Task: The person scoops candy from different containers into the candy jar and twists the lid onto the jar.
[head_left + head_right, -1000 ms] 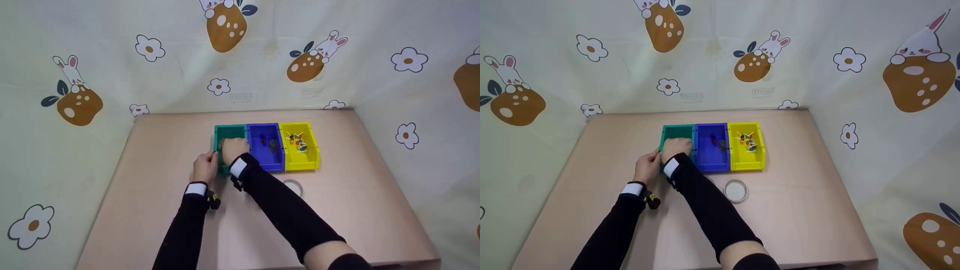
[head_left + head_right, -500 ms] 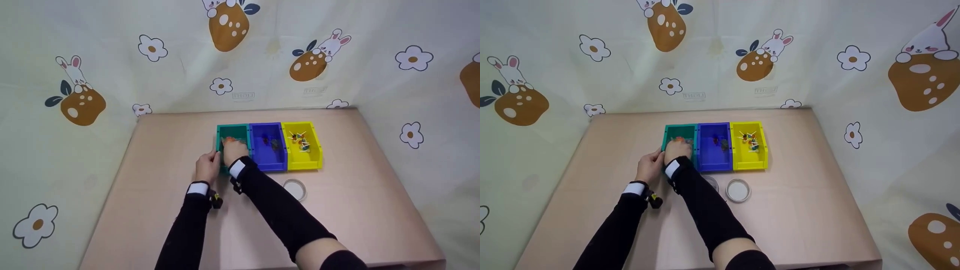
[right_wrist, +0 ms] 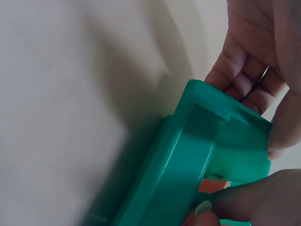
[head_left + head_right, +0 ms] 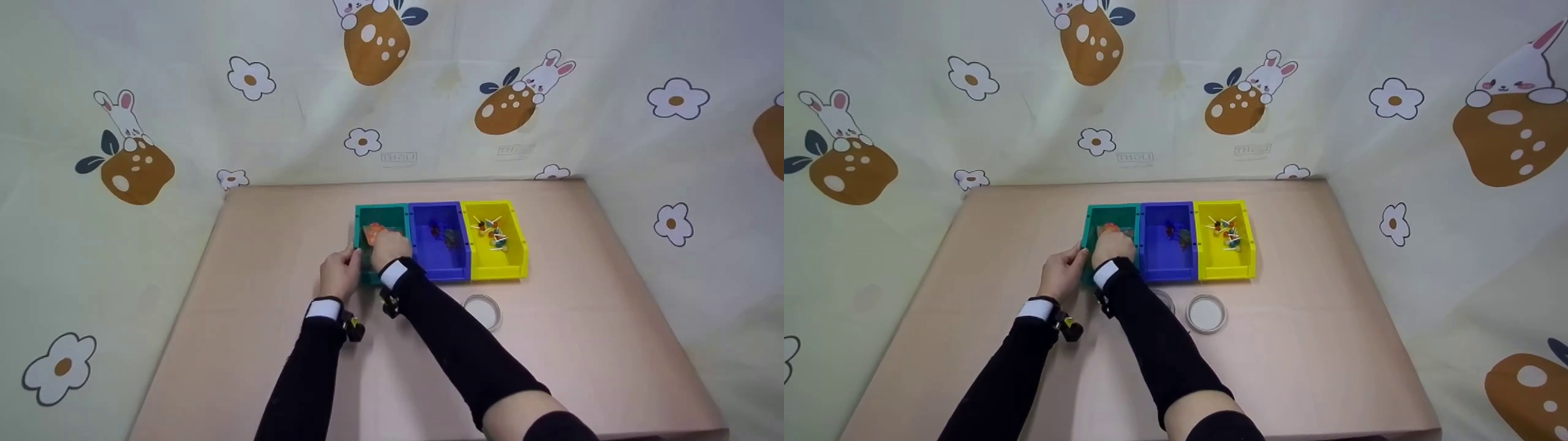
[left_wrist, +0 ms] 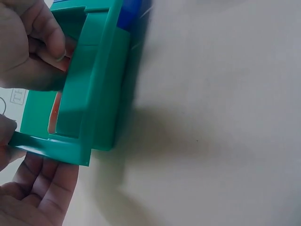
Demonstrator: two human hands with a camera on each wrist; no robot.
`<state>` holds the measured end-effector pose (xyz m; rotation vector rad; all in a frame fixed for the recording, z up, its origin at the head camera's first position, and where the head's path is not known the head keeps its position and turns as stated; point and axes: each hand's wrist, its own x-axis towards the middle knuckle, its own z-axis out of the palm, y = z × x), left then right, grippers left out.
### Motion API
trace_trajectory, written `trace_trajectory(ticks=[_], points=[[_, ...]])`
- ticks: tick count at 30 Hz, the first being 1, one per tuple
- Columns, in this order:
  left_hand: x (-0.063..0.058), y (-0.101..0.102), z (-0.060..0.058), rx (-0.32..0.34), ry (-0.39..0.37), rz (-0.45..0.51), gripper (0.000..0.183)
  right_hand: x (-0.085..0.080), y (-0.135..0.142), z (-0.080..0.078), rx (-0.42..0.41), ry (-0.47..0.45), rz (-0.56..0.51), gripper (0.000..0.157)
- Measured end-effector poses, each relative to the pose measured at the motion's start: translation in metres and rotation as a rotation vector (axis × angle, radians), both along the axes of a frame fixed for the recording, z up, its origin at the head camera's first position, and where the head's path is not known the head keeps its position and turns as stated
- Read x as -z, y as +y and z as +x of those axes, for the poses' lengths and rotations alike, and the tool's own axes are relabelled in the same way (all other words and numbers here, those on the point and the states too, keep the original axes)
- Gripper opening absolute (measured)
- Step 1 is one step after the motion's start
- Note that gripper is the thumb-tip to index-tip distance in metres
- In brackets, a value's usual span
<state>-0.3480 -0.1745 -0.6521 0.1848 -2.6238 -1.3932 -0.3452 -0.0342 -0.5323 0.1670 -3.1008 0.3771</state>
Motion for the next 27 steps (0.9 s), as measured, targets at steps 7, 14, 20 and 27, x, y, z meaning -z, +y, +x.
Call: trace_trajectory(ticks=[7, 14, 20, 27], points=[[0.006, -0.002, -0.007, 0.018, -0.053, 0.039, 0.041, -0.003, 0.004, 0.004, 0.026, 0.034, -0.006, 0.019], [0.006, -0.003, -0.008, 0.016, -0.058, 0.049, 0.043, -0.004, 0.006, 0.009, 0.049, 0.077, -0.021, 0.017], [0.005, -0.001, -0.004, 0.002, -0.01, 0.029, 0.04, -0.002, 0.008, 0.01, 0.052, 0.082, -0.036, 0.016], [-0.035, 0.009, 0.021, -0.006, 0.023, 0.053, 0.04, -0.003, 0.013, 0.008, 0.038, 0.075, -0.072, 0.014]])
